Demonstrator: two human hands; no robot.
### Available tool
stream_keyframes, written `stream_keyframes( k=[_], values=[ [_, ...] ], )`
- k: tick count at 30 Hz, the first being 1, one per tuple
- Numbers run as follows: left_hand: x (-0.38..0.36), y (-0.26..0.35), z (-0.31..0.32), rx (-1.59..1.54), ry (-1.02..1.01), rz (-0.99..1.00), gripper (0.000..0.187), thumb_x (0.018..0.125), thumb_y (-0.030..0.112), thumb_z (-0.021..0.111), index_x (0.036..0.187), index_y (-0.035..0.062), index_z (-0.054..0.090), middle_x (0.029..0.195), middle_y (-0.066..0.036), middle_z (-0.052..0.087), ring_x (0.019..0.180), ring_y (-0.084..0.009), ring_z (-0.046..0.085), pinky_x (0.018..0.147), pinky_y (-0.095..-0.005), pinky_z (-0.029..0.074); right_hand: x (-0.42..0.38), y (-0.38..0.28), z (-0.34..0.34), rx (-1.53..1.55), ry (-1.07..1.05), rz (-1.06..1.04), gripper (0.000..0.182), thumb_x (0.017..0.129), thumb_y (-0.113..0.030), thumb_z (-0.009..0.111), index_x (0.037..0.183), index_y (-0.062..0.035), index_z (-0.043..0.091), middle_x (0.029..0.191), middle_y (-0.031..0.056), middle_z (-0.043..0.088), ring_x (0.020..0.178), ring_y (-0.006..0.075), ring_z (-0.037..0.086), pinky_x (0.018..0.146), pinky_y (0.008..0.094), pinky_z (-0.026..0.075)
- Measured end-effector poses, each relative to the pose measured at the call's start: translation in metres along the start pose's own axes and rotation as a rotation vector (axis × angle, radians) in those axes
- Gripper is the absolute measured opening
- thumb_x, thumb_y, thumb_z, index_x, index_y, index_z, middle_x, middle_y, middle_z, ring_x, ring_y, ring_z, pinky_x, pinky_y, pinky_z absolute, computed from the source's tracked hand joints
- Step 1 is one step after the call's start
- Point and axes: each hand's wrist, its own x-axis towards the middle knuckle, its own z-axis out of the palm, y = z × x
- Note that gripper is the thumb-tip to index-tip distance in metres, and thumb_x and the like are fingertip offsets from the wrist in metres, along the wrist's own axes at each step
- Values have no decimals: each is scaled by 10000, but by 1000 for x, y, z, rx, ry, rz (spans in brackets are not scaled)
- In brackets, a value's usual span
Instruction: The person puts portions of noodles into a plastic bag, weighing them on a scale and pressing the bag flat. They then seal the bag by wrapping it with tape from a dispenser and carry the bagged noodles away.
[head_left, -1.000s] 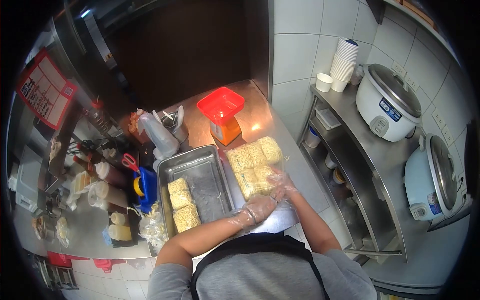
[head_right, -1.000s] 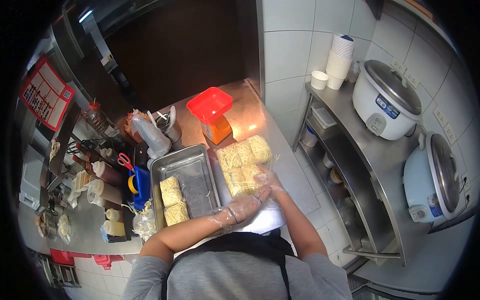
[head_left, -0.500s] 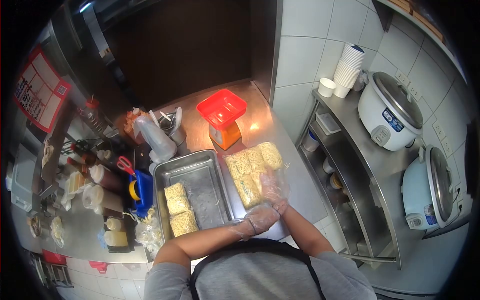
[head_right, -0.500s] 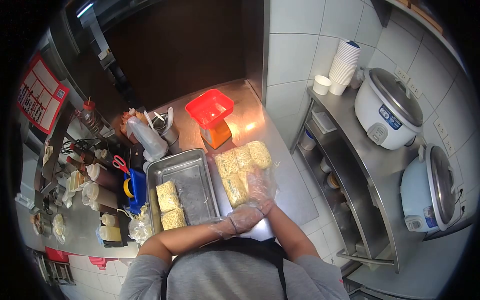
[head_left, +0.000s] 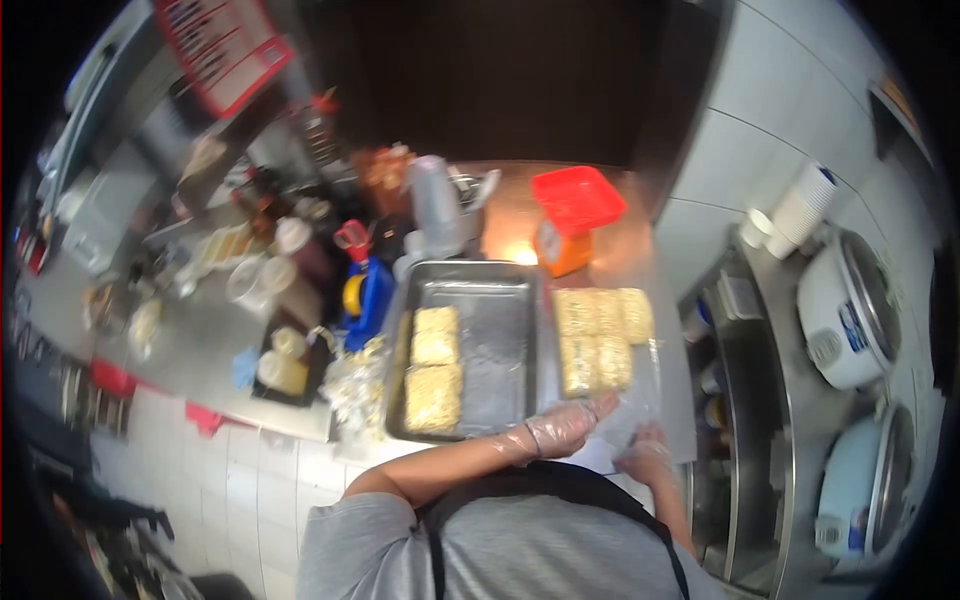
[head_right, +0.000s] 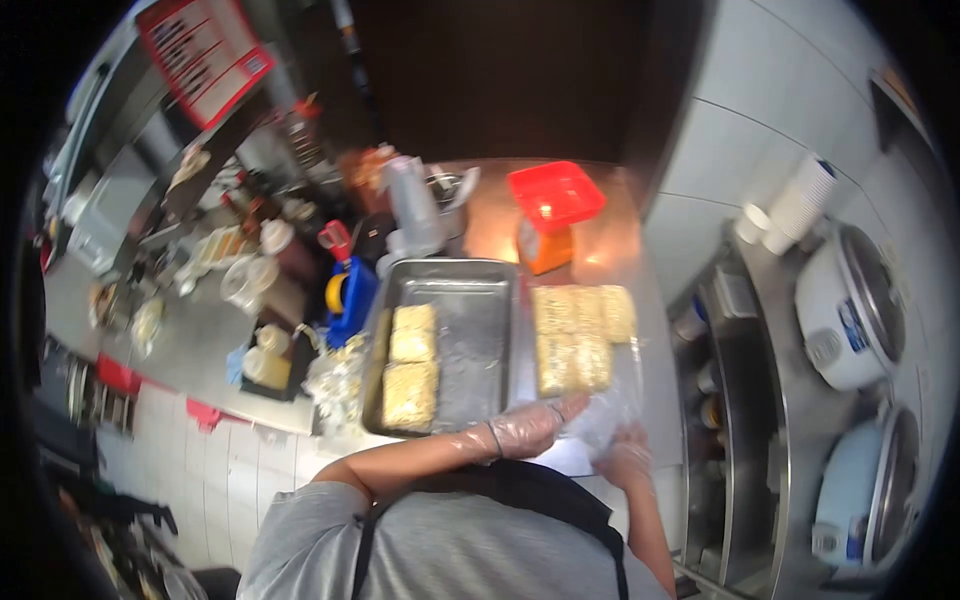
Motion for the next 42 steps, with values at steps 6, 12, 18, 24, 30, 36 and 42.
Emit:
stream_keyframes(
  k=[6,12,18,24,30,36,42],
  values=[
    [-117,-10,-97,451,487,-1016,620,783,112,582,1347,-61,393,1319,-324,457,1242,-399,469,1055,-446,383,-14,-23,-119,379,-472,-171,550,901,-478,585,1146,11,639,1111,186,667,990,304,659,900,362,488],
    [-154,-24,-123,90,238,-1548,827,796,419,702,1371,-75,372,1216,-309,573,1128,-399,582,940,-423,472,39,-183,-79,1439,-717,-331,560,946,-438,561,1326,-30,517,1267,124,585,1158,241,560,972,400,454],
    [-149,-24,-116,-105,359,-1103,677,797,400,728,1295,-15,530,1134,-189,657,1046,-283,639,893,-362,490,85,-286,-21,1487,-885,-26,682,911,-456,597,1426,-70,372,1412,140,445,1286,290,449,1086,464,348],
    [-117,-48,-98,-810,796,-765,545,967,376,544,1340,-15,471,1194,-72,583,1078,-161,526,968,-301,418,85,-243,-33,2241,-936,-277,548,932,-374,603,1364,-85,432,1323,104,523,1179,265,550,1021,416,446],
    [-59,-15,-120,-566,702,-763,273,941,266,626,1077,39,555,1040,-40,598,926,-94,534,854,-264,464,61,-214,-86,2034,-507,-426,484,922,-359,634,1234,-4,531,1132,52,603,1008,146,578,860,317,470],
    [-18,-4,-128,-807,748,-708,228,942,269,626,951,42,622,881,15,621,795,-68,530,742,-235,454,78,-177,-74,1851,-172,-421,457,879,-334,676,1151,21,582,1047,64,619,942,129,568,808,295,462],
    [11,13,-133,-520,830,-799,465,957,423,563,767,10,667,649,-58,628,603,-128,472,617,-325,436,68,-177,-95,1875,-223,-388,452,849,-145,678,1229,24,501,1124,80,597,1003,167,593,842,325,494]
  ],
)
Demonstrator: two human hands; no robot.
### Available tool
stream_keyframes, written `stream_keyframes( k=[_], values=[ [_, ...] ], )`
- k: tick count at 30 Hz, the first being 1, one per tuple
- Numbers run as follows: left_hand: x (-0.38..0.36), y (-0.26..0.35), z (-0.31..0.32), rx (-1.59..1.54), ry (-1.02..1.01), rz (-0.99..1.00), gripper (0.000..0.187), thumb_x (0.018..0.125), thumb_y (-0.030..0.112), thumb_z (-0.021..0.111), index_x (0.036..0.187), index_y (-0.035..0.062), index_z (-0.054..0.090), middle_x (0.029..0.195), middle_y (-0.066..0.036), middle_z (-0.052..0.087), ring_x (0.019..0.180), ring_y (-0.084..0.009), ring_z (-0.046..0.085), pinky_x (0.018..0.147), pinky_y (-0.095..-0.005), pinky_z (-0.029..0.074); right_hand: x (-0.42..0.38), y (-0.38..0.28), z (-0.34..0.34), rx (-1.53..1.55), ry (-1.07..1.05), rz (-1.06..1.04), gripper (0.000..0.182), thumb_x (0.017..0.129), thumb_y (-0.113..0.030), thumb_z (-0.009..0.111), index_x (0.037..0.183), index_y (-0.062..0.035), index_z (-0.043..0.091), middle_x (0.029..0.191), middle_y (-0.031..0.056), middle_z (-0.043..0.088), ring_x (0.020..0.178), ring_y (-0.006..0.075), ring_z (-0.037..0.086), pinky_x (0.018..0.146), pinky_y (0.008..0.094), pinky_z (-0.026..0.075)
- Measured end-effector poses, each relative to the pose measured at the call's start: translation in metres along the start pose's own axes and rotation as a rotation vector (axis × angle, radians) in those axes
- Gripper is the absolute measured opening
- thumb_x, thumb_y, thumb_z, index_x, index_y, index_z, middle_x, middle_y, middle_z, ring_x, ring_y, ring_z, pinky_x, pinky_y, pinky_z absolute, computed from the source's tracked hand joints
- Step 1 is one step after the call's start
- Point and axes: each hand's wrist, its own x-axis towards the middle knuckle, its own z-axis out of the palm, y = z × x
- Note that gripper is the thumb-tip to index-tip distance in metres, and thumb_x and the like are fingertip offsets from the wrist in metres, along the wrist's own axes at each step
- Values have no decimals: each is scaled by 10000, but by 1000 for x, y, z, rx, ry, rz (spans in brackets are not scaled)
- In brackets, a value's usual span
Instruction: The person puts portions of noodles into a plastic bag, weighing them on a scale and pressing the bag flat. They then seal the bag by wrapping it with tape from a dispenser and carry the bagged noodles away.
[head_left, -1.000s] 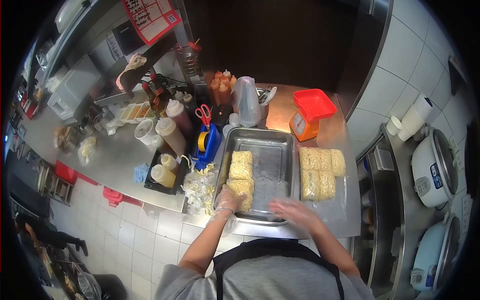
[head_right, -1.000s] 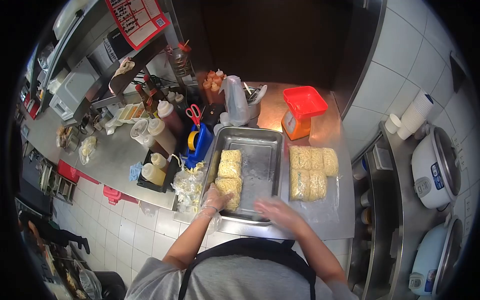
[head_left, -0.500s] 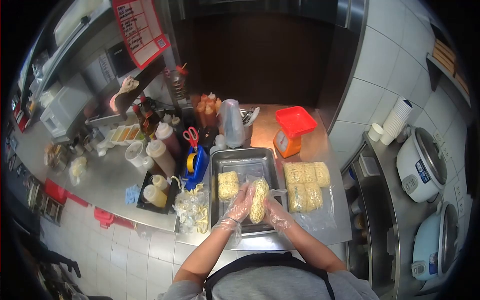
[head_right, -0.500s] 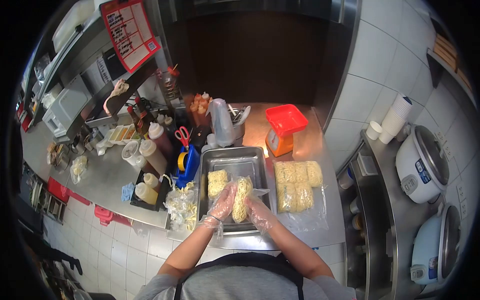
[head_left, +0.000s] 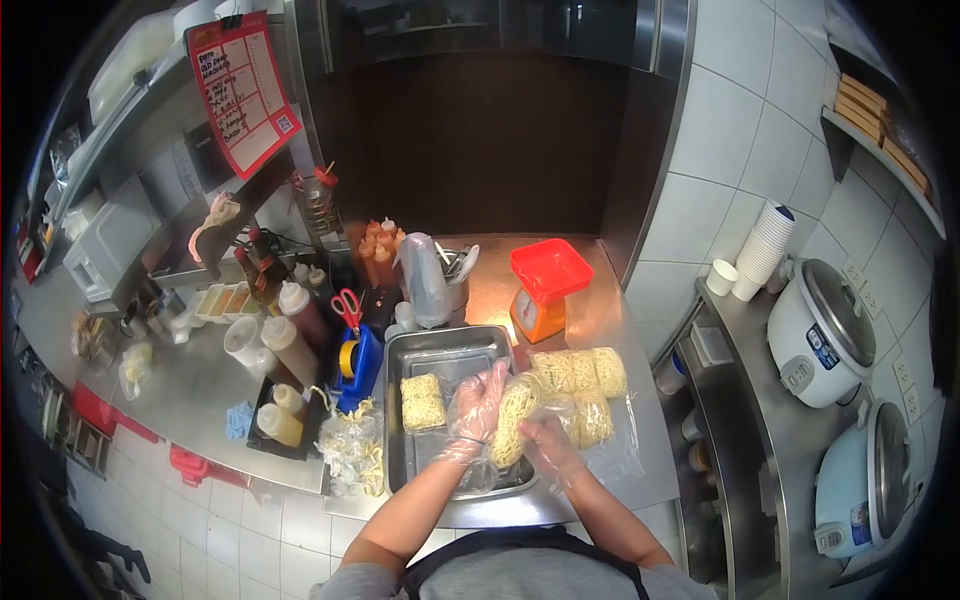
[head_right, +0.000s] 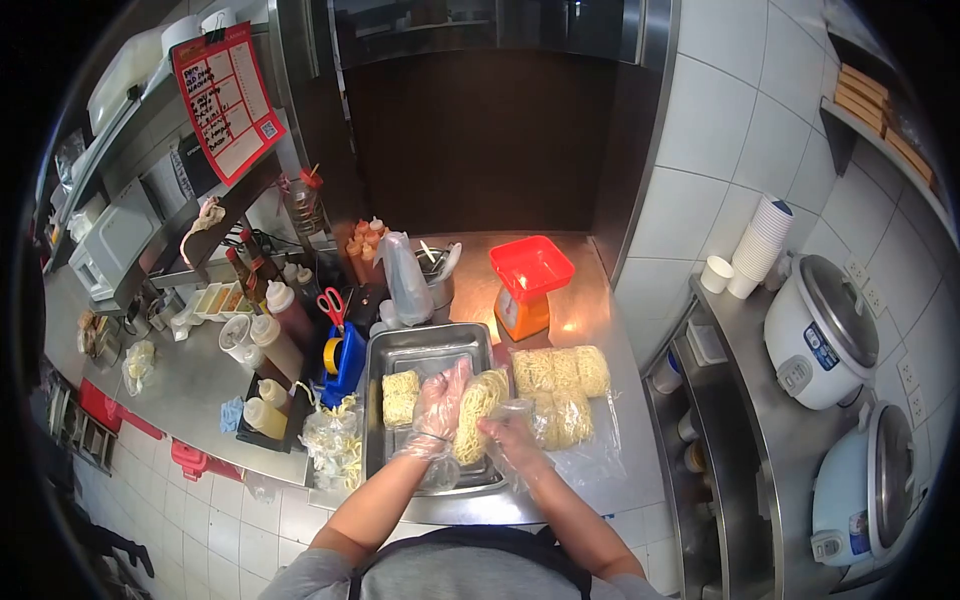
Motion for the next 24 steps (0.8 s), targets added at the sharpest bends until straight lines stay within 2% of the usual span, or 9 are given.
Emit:
stream_keyframes(
  k=[2,5,9,11,15,18,20,22,24],
  values=[
    [5,-8,7,59,103,169,494,980,403,526,726,-9,628,573,-91,527,557,-139,427,561,-354,400,-9,-27,28,202,79,18,399,828,-118,674,1177,26,547,1080,85,618,980,164,603,833,320,497],
    [4,-6,4,62,131,236,513,1003,400,483,687,7,577,562,-47,467,570,-112,408,539,-341,366,0,-23,10,-144,0,34,327,830,-129,666,1111,21,593,996,74,640,937,157,610,829,311,493],
    [8,-14,-1,-460,-22,21,446,1002,416,482,732,69,559,681,28,527,621,-61,440,555,-269,388,-14,-51,45,-339,-106,-82,296,891,-181,615,1109,20,610,965,59,642,928,154,602,843,311,480],
    [-4,-7,-5,-310,18,165,371,998,388,495,870,52,588,809,-41,579,732,-119,521,668,-293,444,-19,-52,52,-606,-92,-15,332,931,-232,587,1152,16,594,1026,61,636,956,151,591,848,313,473],
    [25,-85,-45,530,-173,771,505,955,385,522,1287,7,481,1256,-249,498,1217,-357,441,1041,-415,336,-15,-25,48,-385,-118,78,526,982,-434,496,1242,17,569,1167,95,615,1100,151,548,970,323,421],
    [6,-8,-36,465,-118,170,626,904,464,554,1312,-2,465,1326,-260,456,1285,-381,392,1068,-423,312,-26,-36,64,-266,-125,97,513,1006,-412,460,1265,23,544,1189,83,594,1098,142,530,978,320,416],
    [4,-23,-42,1300,135,563,661,866,489,597,1291,-4,484,1309,-248,481,1257,-361,431,1044,-417,337,-36,-35,73,-13,-58,196,492,1014,-388,456,1265,26,544,1182,75,592,1090,133,525,966,305,422],
    [-5,1,-43,1264,103,615,666,844,518,612,1252,0,521,1275,-234,522,1203,-337,487,1007,-418,373,-30,-4,53,63,-79,182,498,1014,-373,462,1305,30,499,1235,68,567,1109,120,518,966,287,414],
    [4,13,-54,858,-216,214,638,883,551,572,1189,-8,567,1218,-189,582,1118,-274,562,970,-395,413,-31,3,35,-95,-51,142,513,1017,-369,455,1334,34,465,1263,67,552,1116,112,513,966,282,413]
  ],
)
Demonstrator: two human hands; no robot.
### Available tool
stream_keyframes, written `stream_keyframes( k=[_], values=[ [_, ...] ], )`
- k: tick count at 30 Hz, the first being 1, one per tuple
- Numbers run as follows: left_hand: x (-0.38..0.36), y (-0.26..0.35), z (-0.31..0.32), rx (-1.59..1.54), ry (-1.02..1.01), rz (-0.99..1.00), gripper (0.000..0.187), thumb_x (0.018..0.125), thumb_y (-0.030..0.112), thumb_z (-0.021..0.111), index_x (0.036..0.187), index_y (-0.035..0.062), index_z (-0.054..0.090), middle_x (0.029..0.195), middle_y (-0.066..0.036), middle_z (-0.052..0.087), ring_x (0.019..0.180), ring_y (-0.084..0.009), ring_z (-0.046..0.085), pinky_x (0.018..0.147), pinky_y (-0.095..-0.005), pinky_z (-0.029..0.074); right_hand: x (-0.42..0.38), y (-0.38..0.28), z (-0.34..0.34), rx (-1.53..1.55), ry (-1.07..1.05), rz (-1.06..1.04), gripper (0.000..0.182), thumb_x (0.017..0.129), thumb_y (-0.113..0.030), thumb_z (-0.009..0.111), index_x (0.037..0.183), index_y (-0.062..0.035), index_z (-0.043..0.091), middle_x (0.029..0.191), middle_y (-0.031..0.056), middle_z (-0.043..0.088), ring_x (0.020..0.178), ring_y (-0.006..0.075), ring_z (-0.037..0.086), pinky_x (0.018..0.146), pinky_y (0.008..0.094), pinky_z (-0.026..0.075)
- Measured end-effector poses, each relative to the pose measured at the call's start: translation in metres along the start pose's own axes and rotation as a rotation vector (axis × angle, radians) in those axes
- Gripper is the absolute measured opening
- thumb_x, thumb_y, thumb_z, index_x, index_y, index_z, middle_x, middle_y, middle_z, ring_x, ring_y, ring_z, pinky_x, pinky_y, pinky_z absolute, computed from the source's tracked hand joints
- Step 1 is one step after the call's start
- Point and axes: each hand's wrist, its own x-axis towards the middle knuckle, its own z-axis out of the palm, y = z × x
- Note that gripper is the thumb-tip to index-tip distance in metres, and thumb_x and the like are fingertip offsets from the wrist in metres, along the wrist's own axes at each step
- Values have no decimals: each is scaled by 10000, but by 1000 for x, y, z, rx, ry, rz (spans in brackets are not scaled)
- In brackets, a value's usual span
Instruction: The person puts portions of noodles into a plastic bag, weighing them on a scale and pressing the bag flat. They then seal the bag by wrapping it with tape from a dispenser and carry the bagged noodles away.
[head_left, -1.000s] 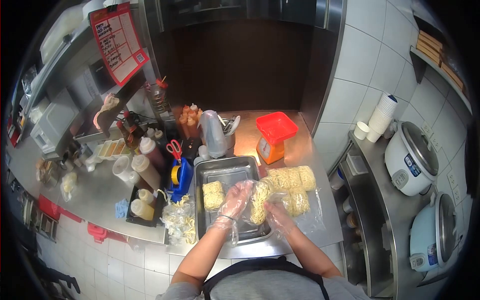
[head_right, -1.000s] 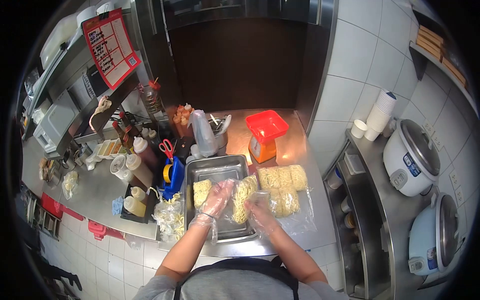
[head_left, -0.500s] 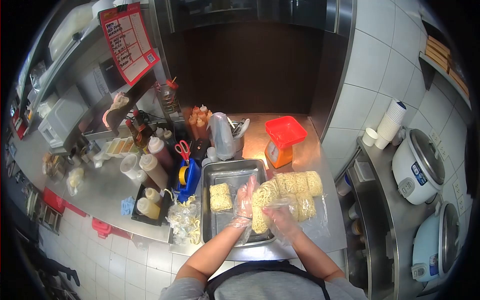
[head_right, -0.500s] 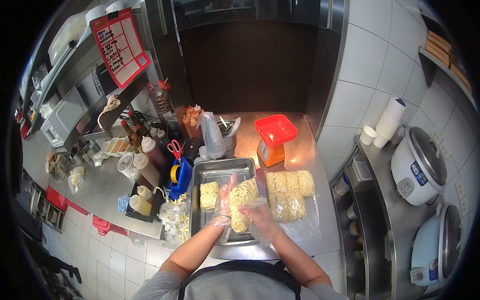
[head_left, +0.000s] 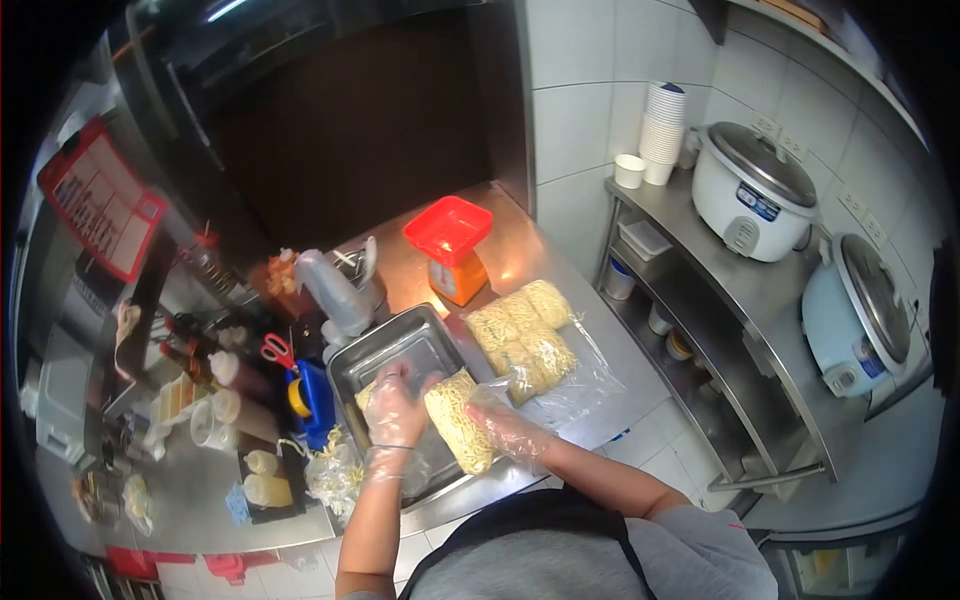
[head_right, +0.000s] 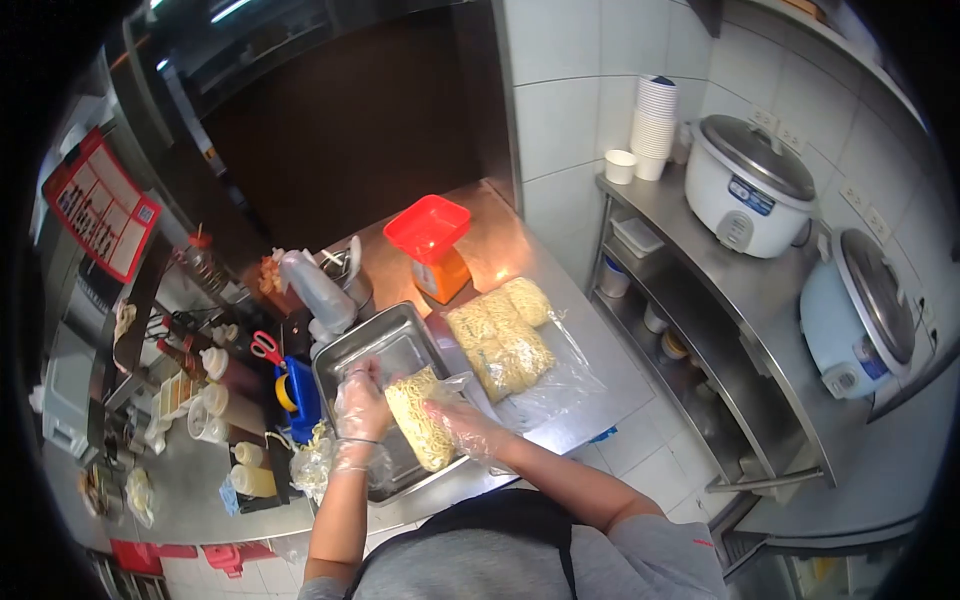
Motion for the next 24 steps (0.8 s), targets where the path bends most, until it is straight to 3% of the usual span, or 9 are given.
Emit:
stream_keyframes(
  k=[1,3,4,7,11,15,18,21,24],
  values=[
    [7,-6,-3,-328,-221,-178,633,895,553,561,1177,-13,577,1197,-179,599,1104,-262,573,961,-388,422,-4,-4,-8,51,-2,50,659,964,-370,562,1421,43,329,1311,103,526,1148,155,519,980,320,414],
    [12,-24,21,-1049,-545,-446,636,925,553,536,1174,-29,592,1123,-151,640,1072,-207,590,936,-339,445,-10,-7,-25,-367,95,-276,821,891,-370,657,1456,46,229,1326,149,516,1178,209,522,989,340,413],
    [12,-21,26,-965,-627,-294,639,923,551,540,1190,-28,587,1129,-145,638,1072,-198,586,936,-329,444,-13,-12,-30,-579,143,-433,912,855,-370,704,1474,47,179,1334,172,511,1193,236,523,994,350,412],
    [9,0,49,-782,-816,42,590,900,466,594,1223,-27,571,1134,-113,635,1061,-164,574,932,-300,443,-41,-41,-29,-933,73,-294,1096,761,-350,787,1489,42,67,1347,241,485,1236,306,505,1019,359,393],
    [14,24,77,-933,-963,62,462,821,125,748,1219,-21,562,1112,-64,642,1019,-130,588,911,-285,469,-62,-46,-41,-623,223,-261,1112,745,-302,812,1495,29,61,1360,246,476,1260,316,486,1028,367,389],
    [12,52,104,-1038,-887,-256,377,859,156,719,1176,3,583,1094,-97,662,988,-172,635,887,-310,509,-91,-17,-79,-637,438,-340,1029,776,-210,800,1523,-69,107,1293,166,501,1205,237,487,1013,370,395],
    [0,78,145,-1132,-796,-290,423,868,209,704,1196,-11,552,1066,-105,665,937,-143,634,821,-277,517,-122,1,-92,18,412,-233,832,798,-134,760,1475,-72,280,1391,122,457,1285,248,444,1050,381,396],
    [-7,97,189,-565,-571,181,491,901,276,642,1275,-4,489,1223,-193,580,1110,-271,577,955,-367,458,-165,2,-108,183,557,-86,686,816,-44,705,1419,-74,380,1338,94,504,1226,238,502,1013,372,437],
    [-16,111,205,-260,-407,636,525,899,288,608,1314,4,459,1323,-233,495,1225,-357,499,1037,-406,403,-203,31,-134,340,747,-131,634,788,-52,702,1364,-86,438,1273,120,547,1020,259,628,745,381,567]
  ],
)
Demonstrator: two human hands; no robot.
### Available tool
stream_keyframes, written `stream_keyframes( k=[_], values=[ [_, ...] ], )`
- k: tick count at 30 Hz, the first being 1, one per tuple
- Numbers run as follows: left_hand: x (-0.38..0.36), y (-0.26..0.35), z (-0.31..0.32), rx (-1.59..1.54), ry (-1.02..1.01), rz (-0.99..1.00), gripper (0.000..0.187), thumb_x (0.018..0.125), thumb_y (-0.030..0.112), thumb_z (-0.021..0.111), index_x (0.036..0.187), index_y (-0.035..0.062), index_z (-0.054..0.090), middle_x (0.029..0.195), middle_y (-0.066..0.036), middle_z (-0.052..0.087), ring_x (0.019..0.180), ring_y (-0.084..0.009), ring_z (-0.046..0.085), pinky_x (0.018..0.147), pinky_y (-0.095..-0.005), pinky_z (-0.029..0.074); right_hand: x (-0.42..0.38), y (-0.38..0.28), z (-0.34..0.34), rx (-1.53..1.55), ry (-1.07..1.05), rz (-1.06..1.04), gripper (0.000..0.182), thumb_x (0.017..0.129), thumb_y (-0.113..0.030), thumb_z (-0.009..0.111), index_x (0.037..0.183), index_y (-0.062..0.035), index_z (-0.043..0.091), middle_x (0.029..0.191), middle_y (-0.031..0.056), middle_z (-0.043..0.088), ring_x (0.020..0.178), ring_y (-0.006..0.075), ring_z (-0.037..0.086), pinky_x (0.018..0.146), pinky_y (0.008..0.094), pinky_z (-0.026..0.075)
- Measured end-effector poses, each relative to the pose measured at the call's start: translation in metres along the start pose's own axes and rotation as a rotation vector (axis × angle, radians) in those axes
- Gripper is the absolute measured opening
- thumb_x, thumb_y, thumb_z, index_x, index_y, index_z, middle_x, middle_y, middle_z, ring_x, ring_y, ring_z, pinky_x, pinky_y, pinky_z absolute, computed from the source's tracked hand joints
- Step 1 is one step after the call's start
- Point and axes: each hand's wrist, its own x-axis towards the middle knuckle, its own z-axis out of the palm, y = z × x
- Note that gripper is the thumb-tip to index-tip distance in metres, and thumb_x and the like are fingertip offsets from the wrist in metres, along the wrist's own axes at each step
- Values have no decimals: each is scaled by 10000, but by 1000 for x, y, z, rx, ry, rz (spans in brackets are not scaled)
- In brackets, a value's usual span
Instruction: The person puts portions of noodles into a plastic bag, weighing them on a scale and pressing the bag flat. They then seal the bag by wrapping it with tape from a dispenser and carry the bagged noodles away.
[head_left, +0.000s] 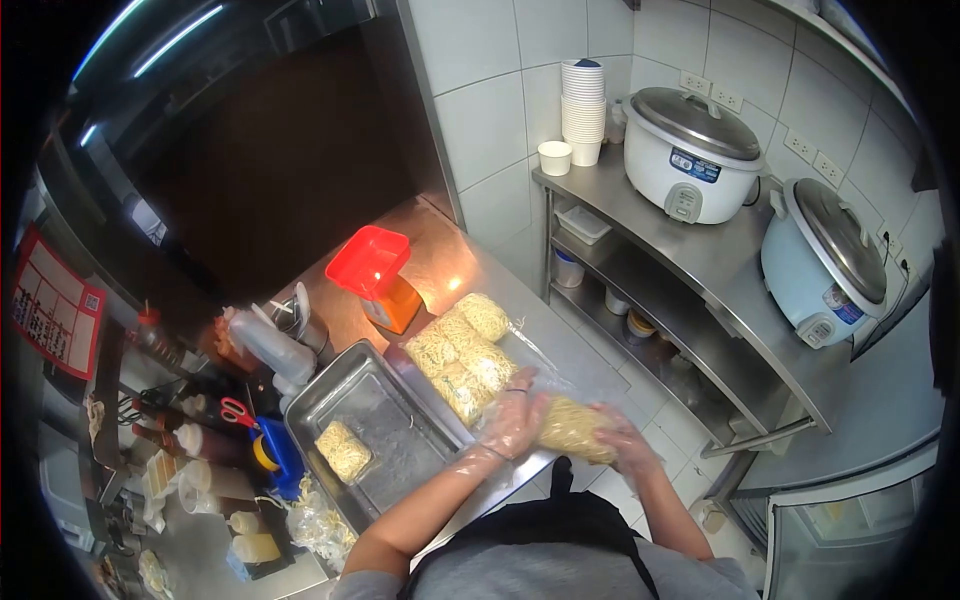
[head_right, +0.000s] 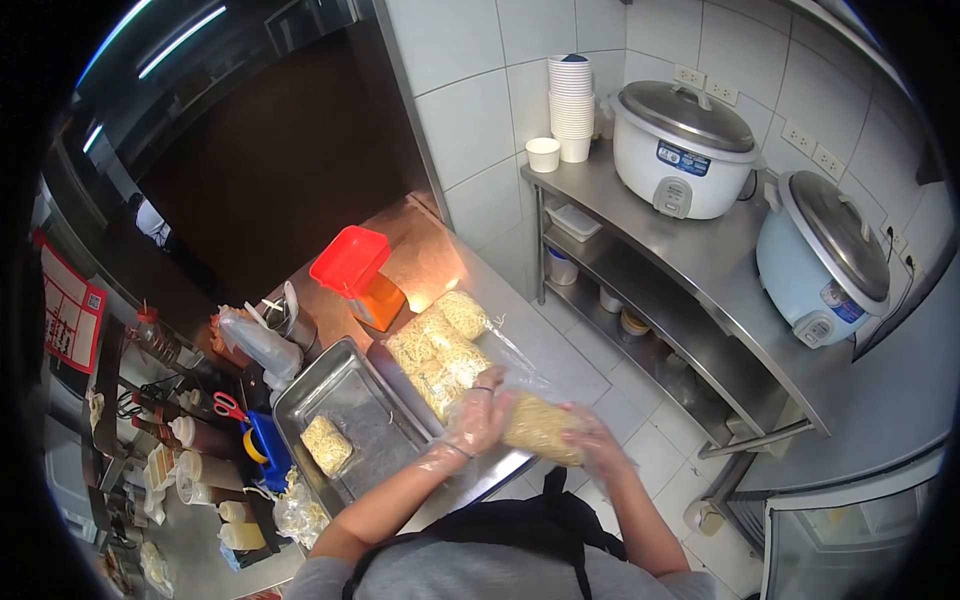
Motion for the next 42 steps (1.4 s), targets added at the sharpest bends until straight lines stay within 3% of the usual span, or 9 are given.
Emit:
stream_keyframes(
  k=[5,8,11,14,21,30,33,37,42],
  values=[
    [-4,-21,36,743,-57,285,493,825,182,585,1279,17,489,1330,-189,483,1192,-374,513,988,-398,458,-18,22,-58,96,123,-37,633,794,-96,702,1370,-83,440,1244,120,568,933,265,655,635,369,563],
    [21,-19,21,750,-256,-5,338,765,77,566,1096,11,584,1195,-197,564,1074,-326,587,892,-397,495,-21,29,-53,50,104,-3,656,798,-122,707,1390,-87,426,1250,121,565,984,259,637,680,385,557],
    [27,-98,35,441,-224,-21,147,768,78,554,882,32,635,897,-169,645,825,-325,648,740,-410,529,-11,38,-35,17,24,57,662,811,-140,704,1406,-91,418,1272,125,555,1064,252,605,741,398,547],
    [33,-61,-10,481,-63,195,150,812,184,619,894,65,661,789,-140,647,749,-298,660,664,-423,512,3,39,-6,76,-38,143,674,826,-153,696,1425,-95,392,1308,131,534,1129,250,575,788,399,537],
    [16,-22,-37,610,-121,286,117,796,190,647,849,88,666,812,-121,651,749,-316,651,645,-438,509,102,88,45,518,-210,160,594,887,-138,651,1420,-149,389,1310,109,520,1142,234,562,810,440,531],
    [21,-21,-54,667,-10,322,108,766,182,651,827,96,675,779,-106,645,706,-304,654,625,-428,516,151,75,95,175,10,-498,429,908,-63,598,1313,-44,458,1166,103,584,1028,187,585,855,339,521],
    [29,-40,-35,589,-39,325,123,741,161,638,817,70,672,753,-134,637,706,-319,651,627,-429,514,176,61,110,334,197,-450,340,883,-113,599,1208,-40,528,1086,97,602,963,206,605,837,337,519],
    [34,-40,-26,418,-5,385,151,741,144,629,859,54,658,753,-151,628,706,-336,641,627,-441,506,207,56,105,754,83,-242,357,821,-316,617,1037,-32,597,984,89,591,880,232,599,804,342,510],
    [24,-13,-27,324,44,170,127,818,140,615,895,42,641,761,-164,628,709,-353,634,646,-444,502,220,52,104,826,53,-37,370,830,-299,621,1082,-30,591,1007,104,586,939,263,571,836,373,474]
  ],
)
